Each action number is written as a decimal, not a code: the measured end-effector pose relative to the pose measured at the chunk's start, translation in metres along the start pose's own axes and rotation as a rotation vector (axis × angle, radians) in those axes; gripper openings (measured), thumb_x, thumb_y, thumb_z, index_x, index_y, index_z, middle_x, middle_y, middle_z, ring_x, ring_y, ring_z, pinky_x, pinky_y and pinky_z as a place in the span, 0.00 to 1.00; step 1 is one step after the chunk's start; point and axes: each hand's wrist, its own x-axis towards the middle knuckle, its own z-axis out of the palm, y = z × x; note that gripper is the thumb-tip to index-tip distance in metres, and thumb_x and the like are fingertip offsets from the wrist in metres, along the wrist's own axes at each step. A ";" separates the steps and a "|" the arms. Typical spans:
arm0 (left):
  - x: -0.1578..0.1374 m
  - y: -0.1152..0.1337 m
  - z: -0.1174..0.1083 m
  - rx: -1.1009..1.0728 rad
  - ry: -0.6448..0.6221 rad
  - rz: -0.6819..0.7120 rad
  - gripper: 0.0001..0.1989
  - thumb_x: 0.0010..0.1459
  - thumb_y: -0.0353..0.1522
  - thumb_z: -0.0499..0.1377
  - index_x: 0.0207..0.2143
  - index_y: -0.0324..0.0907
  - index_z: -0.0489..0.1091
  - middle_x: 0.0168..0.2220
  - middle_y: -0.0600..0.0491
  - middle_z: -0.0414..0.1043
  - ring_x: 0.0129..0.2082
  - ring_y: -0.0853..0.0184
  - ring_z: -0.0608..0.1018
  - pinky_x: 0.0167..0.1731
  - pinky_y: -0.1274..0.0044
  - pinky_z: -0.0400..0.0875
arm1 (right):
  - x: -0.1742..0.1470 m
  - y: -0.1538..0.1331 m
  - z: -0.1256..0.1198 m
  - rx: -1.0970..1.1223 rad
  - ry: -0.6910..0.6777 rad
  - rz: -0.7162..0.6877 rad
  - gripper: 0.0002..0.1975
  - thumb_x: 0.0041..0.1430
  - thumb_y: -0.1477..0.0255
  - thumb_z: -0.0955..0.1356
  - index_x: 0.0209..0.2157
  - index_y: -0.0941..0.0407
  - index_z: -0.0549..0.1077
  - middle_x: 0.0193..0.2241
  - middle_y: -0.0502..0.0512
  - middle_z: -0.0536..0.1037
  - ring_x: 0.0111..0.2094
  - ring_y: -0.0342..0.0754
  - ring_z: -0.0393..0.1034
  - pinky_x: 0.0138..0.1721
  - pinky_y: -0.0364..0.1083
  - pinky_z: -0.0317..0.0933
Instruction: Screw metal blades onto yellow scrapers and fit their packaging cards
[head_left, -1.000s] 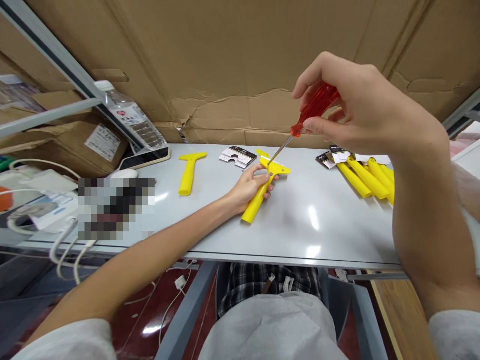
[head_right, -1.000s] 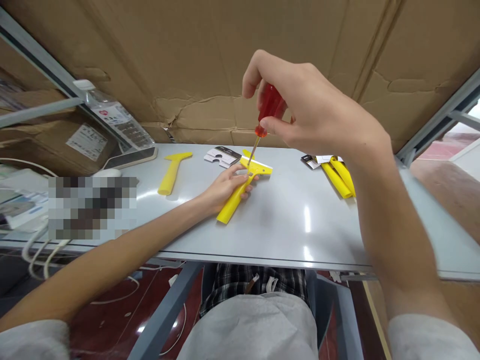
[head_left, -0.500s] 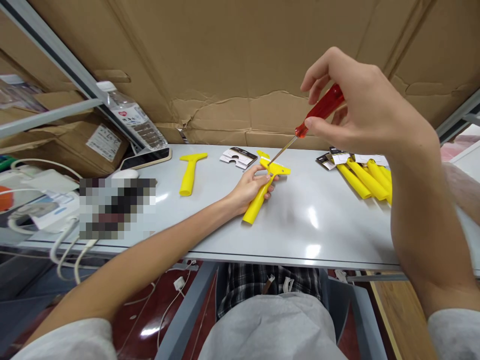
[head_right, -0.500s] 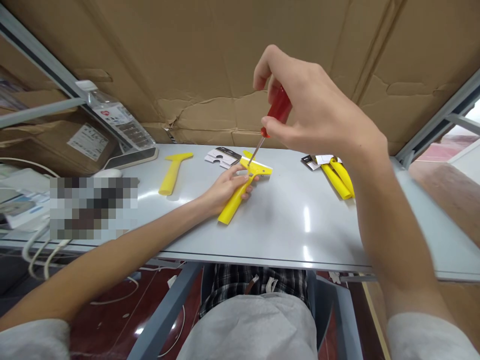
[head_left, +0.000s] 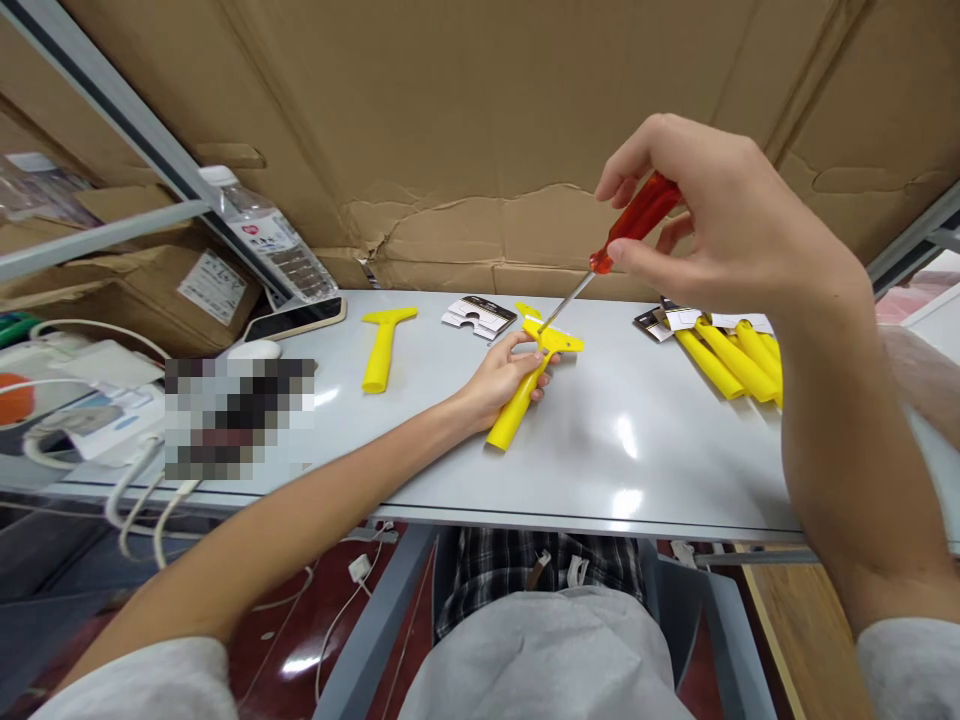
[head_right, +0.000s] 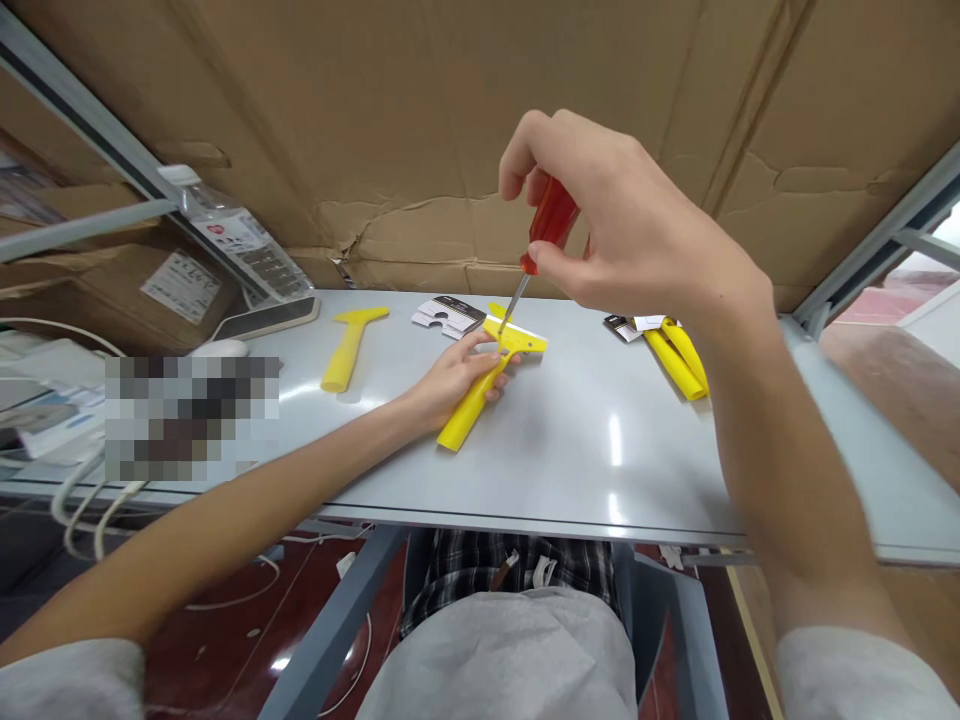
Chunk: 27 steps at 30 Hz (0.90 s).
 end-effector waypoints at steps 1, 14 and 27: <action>0.000 0.000 0.000 0.001 -0.001 0.001 0.14 0.64 0.27 0.66 0.49 0.43 0.67 0.45 0.44 0.81 0.27 0.72 0.76 0.22 0.80 0.66 | -0.001 -0.001 -0.001 0.005 -0.012 -0.009 0.16 0.59 0.76 0.73 0.48 0.50 0.72 0.45 0.49 0.79 0.40 0.41 0.77 0.33 0.42 0.71; 0.000 0.001 0.001 0.014 -0.001 -0.002 0.12 0.66 0.26 0.63 0.50 0.43 0.67 0.46 0.44 0.81 0.27 0.72 0.75 0.22 0.80 0.67 | 0.001 -0.002 -0.001 -0.080 0.046 0.013 0.11 0.64 0.66 0.75 0.47 0.49 0.75 0.31 0.45 0.81 0.30 0.41 0.74 0.38 0.46 0.68; 0.000 0.001 0.000 0.012 -0.006 -0.004 0.16 0.62 0.28 0.68 0.48 0.44 0.67 0.44 0.45 0.80 0.27 0.71 0.76 0.23 0.79 0.65 | -0.001 -0.004 -0.001 0.056 0.026 0.022 0.19 0.58 0.76 0.74 0.49 0.46 0.73 0.35 0.45 0.82 0.36 0.44 0.79 0.36 0.46 0.72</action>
